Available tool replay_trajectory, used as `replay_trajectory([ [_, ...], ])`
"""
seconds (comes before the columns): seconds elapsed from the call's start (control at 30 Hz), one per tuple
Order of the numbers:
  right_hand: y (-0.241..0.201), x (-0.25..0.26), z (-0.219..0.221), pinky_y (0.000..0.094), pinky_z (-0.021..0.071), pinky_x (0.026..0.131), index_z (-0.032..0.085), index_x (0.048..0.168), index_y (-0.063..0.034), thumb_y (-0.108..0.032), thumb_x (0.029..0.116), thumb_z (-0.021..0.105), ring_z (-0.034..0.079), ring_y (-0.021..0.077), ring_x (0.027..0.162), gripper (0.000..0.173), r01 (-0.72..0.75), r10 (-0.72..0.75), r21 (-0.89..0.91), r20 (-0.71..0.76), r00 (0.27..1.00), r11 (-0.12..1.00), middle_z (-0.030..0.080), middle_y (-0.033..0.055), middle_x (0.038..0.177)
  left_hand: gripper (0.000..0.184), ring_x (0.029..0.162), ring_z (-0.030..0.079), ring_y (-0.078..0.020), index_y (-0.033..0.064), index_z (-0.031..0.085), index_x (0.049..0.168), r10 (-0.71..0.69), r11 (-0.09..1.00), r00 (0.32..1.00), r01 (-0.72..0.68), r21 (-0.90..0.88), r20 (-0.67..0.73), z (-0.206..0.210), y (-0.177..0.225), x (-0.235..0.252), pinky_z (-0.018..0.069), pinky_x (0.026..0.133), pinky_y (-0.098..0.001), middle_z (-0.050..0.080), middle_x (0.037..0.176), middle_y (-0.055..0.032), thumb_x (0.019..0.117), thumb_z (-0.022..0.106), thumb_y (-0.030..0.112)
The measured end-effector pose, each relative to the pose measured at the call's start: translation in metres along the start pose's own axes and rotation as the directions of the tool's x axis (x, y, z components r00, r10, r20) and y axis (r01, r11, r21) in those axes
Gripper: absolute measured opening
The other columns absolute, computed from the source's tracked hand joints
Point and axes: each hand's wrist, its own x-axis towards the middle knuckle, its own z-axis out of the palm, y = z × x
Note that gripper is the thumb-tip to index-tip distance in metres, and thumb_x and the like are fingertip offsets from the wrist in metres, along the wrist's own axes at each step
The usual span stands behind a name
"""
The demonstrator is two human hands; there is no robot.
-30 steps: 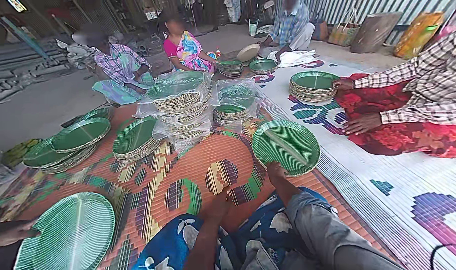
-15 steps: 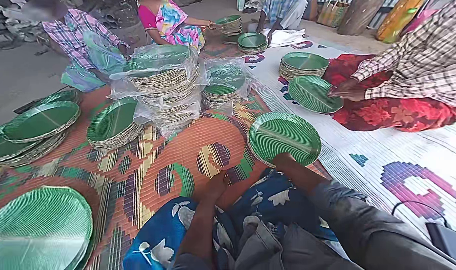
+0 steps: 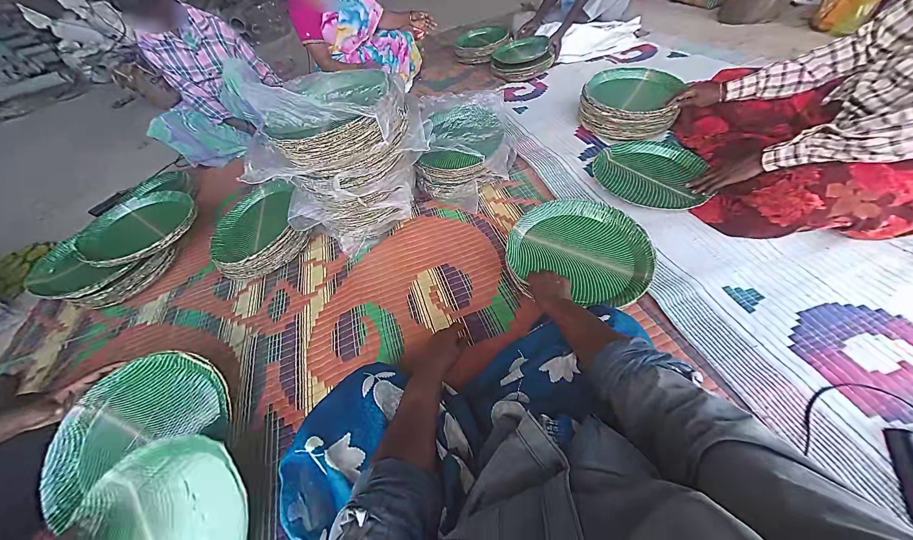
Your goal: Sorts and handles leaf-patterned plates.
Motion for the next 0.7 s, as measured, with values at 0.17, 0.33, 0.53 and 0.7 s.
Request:
replay_trajectory([
  [0.17,0.009,0.008,0.015,0.0592,0.0472,0.098,0.073,0.116,0.0023,-0.011,0.1061,0.053,0.064,0.044,0.119,0.026,0.319,-0.272,-0.022,-0.583,0.766,0.947,0.068,0.026,0.124,0.062,0.151,0.036,-0.0367,0.0017,0.029,0.16,0.059,0.996,0.951,-0.035,0.083,-0.302,0.007,0.009,-0.003,0.0303,0.123,-0.0491,0.034,0.163,-0.0244,0.1062,0.053,0.02],
  [0.33,-0.023,-0.012,0.038,0.0592,0.0565,0.088,0.069,0.116,0.0044,-0.008,0.1067,0.048,0.068,0.0442,0.117,0.027,0.804,-0.775,-0.098,-0.356,0.522,0.586,0.067,0.0251,0.129,0.058,0.144,0.039,-0.0561,-0.0092,0.053,0.143,0.425,0.905,0.372,-0.191,0.38,-0.825,0.008,0.006,0.002,0.0236,0.117,-0.0718,0.043,0.153,-0.0354,0.1034,0.039,0.031],
  [0.53,-0.02,0.003,0.04,0.0603,0.0422,0.108,0.063,0.129,0.0047,-0.033,0.1129,0.038,0.059,0.0444,0.128,0.048,0.665,-0.664,-0.015,-0.068,0.744,0.747,0.064,0.0281,0.131,0.067,0.158,0.017,-0.0412,0.0016,0.028,0.161,-0.139,0.97,0.986,0.154,0.19,-0.088,0.021,-0.013,0.01,0.0214,0.123,-0.0625,0.018,0.169,-0.0249,0.1115,0.032,0.047],
  [0.7,-0.009,0.009,0.009,0.0645,0.0349,0.113,0.051,0.143,0.0091,-0.008,0.1063,0.049,0.043,0.0451,0.144,0.041,0.078,-0.077,0.016,-0.076,0.994,0.997,0.047,0.0299,0.152,0.068,0.157,0.018,-0.0421,0.0019,0.033,0.159,-0.205,0.954,0.979,0.201,0.223,-0.007,0.023,-0.008,0.011,0.0251,0.121,-0.0646,0.017,0.169,-0.0249,0.1101,0.037,0.049],
])
